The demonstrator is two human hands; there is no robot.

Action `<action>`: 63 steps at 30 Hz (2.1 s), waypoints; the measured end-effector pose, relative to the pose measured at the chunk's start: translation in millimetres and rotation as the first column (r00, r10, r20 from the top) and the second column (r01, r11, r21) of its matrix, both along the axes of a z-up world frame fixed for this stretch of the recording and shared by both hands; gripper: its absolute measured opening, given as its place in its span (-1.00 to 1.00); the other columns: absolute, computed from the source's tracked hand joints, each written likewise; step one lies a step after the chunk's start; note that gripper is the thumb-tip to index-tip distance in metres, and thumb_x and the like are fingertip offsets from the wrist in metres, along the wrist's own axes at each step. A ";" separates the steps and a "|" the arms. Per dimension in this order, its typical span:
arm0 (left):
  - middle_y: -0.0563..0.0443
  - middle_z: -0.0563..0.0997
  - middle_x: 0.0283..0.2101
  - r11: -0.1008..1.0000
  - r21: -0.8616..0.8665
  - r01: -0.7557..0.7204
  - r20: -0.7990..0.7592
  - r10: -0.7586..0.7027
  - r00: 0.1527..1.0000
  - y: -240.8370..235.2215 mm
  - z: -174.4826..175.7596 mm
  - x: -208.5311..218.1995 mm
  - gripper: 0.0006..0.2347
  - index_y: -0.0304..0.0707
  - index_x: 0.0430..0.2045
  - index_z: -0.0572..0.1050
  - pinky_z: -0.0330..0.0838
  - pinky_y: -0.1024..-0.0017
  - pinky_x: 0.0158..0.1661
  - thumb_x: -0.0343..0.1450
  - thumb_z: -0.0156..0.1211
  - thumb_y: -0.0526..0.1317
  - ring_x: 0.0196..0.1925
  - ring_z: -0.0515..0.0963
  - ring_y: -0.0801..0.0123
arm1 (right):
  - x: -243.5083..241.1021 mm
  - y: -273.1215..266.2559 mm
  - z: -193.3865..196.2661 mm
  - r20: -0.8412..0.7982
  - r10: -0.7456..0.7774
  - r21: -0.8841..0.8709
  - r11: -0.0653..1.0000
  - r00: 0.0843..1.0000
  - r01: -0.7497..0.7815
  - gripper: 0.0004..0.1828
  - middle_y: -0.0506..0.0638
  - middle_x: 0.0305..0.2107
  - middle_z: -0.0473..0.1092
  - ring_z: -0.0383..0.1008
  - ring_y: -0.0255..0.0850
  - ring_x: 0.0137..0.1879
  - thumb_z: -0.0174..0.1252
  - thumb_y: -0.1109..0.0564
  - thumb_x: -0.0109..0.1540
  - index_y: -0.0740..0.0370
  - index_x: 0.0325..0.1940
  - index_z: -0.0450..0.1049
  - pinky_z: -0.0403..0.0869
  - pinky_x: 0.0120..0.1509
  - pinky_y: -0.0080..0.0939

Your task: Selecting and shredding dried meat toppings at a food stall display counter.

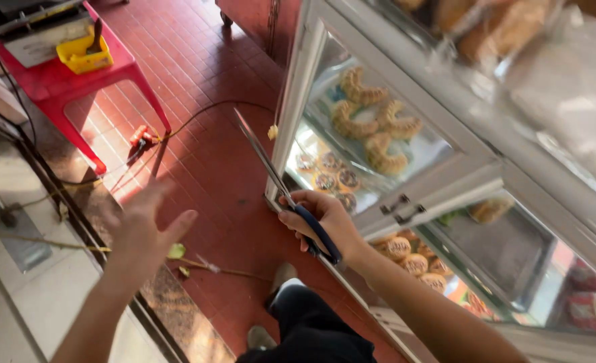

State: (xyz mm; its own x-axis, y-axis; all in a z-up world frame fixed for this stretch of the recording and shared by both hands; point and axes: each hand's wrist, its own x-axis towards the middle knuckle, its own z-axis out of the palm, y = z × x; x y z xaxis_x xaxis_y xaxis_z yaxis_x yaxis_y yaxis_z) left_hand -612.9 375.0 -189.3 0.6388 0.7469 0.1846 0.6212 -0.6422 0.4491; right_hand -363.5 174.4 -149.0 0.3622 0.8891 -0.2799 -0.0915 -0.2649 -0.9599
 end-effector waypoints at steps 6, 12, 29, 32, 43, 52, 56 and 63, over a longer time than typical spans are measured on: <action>-0.21 0.67 0.13 0.590 -0.731 0.343 0.426 0.002 0.905 47.9 -22.4 74.5 -0.51 -0.31 0.17 0.45 0.47 0.36 0.15 0.41 0.12 0.02 0.20 0.62 0.26 | 20.4 124.8 -26.2 -0.031 -0.138 -0.068 0.988 0.990 0.136 -0.64 -0.07 -0.58 0.37 0.32 -0.36 -0.62 0.28 0.08 0.19 0.30 0.00 0.48 0.35 -0.62 -0.31; -0.11 0.29 0.39 0.439 -0.759 0.480 0.518 -0.039 0.855 175.2 -29.4 141.9 -0.31 -0.31 0.40 -0.02 0.37 0.33 0.21 0.43 0.17 -0.02 0.33 0.43 0.20 | 51.9 304.2 -67.1 -0.176 -0.252 0.120 0.954 0.951 0.275 -0.57 -0.06 -0.50 0.41 0.35 -0.36 -0.56 0.32 0.10 0.20 0.31 0.08 0.42 0.33 -0.54 -0.32; -0.15 0.42 0.17 0.115 -0.922 0.370 0.386 0.188 0.903 578.8 -83.2 357.1 -0.30 -0.13 0.40 0.17 0.35 0.14 0.07 0.27 0.24 -0.18 0.14 0.47 0.17 | 227.7 612.5 -102.4 -0.102 -0.328 0.170 0.925 0.939 0.341 -0.62 -0.04 -0.17 0.53 0.48 -0.38 -0.18 0.08 0.16 0.37 0.33 0.25 0.44 0.51 -0.09 -0.33; -0.13 0.28 0.27 0.416 -0.870 0.264 0.274 -0.038 0.961 674.2 -84.3 409.5 -0.20 0.07 0.44 0.07 0.25 0.17 0.14 0.22 0.30 -0.17 0.24 0.35 0.14 | 288.5 654.6 -120.1 -0.034 -0.510 0.056 0.858 0.860 0.511 -0.69 -0.03 -0.22 0.57 0.49 -0.38 -0.24 0.07 0.16 0.34 0.32 0.11 0.55 0.51 -0.12 -0.33; -0.32 0.14 0.34 0.794 -0.545 0.271 -0.248 -0.461 0.852 922.2 -166.7 664.0 0.01 0.11 0.49 -0.01 0.04 -0.10 0.34 0.10 0.43 0.17 0.36 0.10 -0.24 | 450.0 773.9 -173.7 -0.008 -0.815 0.062 0.578 0.579 0.814 -0.74 -0.04 -0.28 0.53 0.43 -0.39 -0.31 0.06 0.21 0.33 0.33 0.05 0.53 0.44 -0.20 -0.34; -0.39 0.10 0.31 0.819 -0.533 0.210 -0.393 -0.460 0.796 1011.7 -225.1 834.1 0.12 0.14 0.50 -0.05 0.07 -0.02 0.36 0.02 0.54 0.21 0.30 0.12 -0.21 | 631.3 839.8 -256.8 0.021 -0.815 -0.021 0.578 0.579 0.815 -0.75 -0.04 -0.32 0.51 0.42 -0.37 -0.36 0.03 0.22 0.31 0.28 0.03 0.52 0.42 -0.29 -0.34; -0.33 0.07 0.36 0.818 -0.533 0.216 -0.371 -0.455 0.809 1045.9 -209.4 913.5 0.09 0.19 0.47 0.00 0.18 -0.04 0.28 0.01 0.51 0.24 0.35 0.09 -0.21 | 729.5 890.1 -204.9 0.148 -0.827 -0.033 0.543 0.542 0.839 -0.74 -0.05 -0.27 0.55 0.47 -0.38 -0.31 0.08 0.19 0.30 0.25 0.05 0.54 0.45 -0.21 -0.35; -0.34 0.12 0.35 0.876 -0.376 0.301 -0.334 -0.431 0.838 1094.6 -235.3 1017.5 0.05 0.04 0.45 0.06 0.08 -0.05 0.29 0.02 0.54 0.16 0.31 0.13 -0.23 | 779.0 964.8 -192.2 0.274 -0.824 0.066 0.531 0.496 0.845 -0.76 -0.05 -0.28 0.56 0.52 -0.39 -0.24 0.13 0.18 0.31 0.29 0.02 0.55 0.52 -0.11 -0.34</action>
